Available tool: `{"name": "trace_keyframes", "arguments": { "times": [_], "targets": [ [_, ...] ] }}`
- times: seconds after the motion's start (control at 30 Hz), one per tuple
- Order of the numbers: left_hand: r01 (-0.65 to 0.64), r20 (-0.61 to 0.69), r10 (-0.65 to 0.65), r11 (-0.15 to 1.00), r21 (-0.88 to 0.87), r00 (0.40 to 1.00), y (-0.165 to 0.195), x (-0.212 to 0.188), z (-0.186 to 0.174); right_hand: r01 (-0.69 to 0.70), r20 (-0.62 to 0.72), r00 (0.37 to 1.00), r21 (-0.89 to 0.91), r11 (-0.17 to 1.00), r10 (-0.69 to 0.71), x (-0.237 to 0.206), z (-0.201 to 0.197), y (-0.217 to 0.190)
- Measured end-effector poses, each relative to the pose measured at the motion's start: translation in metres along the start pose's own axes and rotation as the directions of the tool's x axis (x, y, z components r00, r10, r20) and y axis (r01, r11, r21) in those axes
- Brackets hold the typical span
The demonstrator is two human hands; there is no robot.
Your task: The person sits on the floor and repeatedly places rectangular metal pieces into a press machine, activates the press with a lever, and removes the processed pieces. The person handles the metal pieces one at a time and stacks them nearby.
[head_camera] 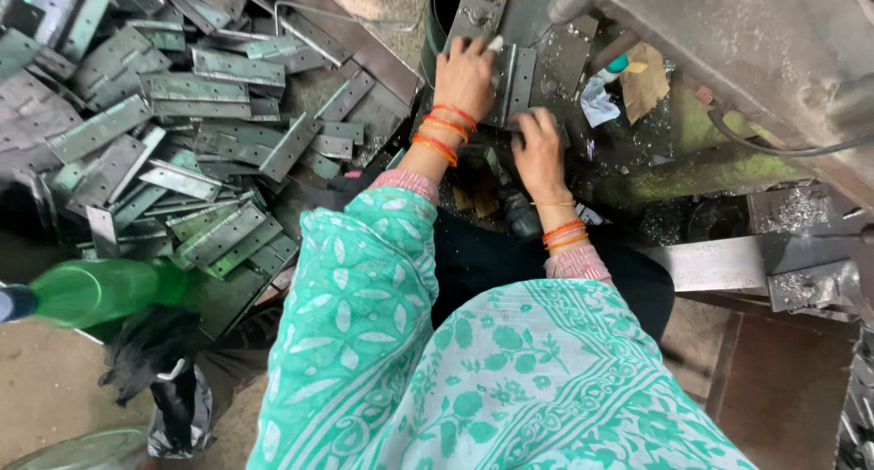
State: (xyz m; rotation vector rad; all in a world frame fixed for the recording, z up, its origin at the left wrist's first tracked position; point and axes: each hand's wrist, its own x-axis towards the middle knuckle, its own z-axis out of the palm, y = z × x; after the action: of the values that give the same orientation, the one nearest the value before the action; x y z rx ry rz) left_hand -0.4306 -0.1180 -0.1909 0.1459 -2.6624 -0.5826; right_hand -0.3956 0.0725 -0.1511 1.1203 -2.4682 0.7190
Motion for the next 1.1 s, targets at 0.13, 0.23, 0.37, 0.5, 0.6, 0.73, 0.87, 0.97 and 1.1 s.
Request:
{"name": "trace_keyframes", "arguments": {
  "times": [0.13,0.23,0.37,0.5,0.6,0.73,0.87,0.97,1.1],
  "targets": [
    [-0.123,0.087,0.128,0.991,-0.061,0.988,0.007,-0.018,-0.009,-0.056,0.036,0.998,0.127,0.990,0.051,0.002,0.004,-0.005],
    [-0.171,0.255,0.160,0.985,0.025,0.954,0.010,-0.025,-0.011,-0.196,0.140,0.975,0.152,0.969,0.175,-0.001,-0.013,-0.012],
    [-0.203,0.317,0.155,0.972,0.123,0.936,0.012,-0.020,-0.004,-0.313,0.323,0.905,0.069,0.947,0.276,-0.024,-0.041,-0.033],
    [-0.243,0.183,0.210,0.953,0.182,0.960,0.010,-0.011,0.010,-0.229,0.403,0.890,-0.004,0.973,0.211,-0.053,-0.044,-0.042],
    [-0.214,0.241,0.183,0.971,0.111,0.953,0.007,-0.006,0.016,-0.390,0.497,0.781,-0.085,0.917,0.379,-0.075,-0.023,-0.039],
    [-0.210,0.321,0.149,0.964,0.165,0.935,0.005,-0.003,0.015,-0.472,0.473,0.747,-0.115,0.874,0.466,-0.119,0.012,-0.037],
    [-0.214,0.239,0.181,0.970,0.118,0.954,0.007,-0.008,0.014,-0.568,0.447,0.735,-0.003,0.823,0.509,-0.151,0.031,-0.035],
    [-0.193,0.157,0.175,0.975,0.107,0.972,0.009,-0.016,0.019,-0.507,0.448,0.775,0.018,0.862,0.446,-0.149,0.025,-0.029],
    [-0.131,0.223,0.079,0.965,0.229,0.972,0.011,-0.011,0.030,-0.378,0.454,0.810,-0.078,0.923,0.370,-0.114,-0.001,-0.015]
  ]
}}
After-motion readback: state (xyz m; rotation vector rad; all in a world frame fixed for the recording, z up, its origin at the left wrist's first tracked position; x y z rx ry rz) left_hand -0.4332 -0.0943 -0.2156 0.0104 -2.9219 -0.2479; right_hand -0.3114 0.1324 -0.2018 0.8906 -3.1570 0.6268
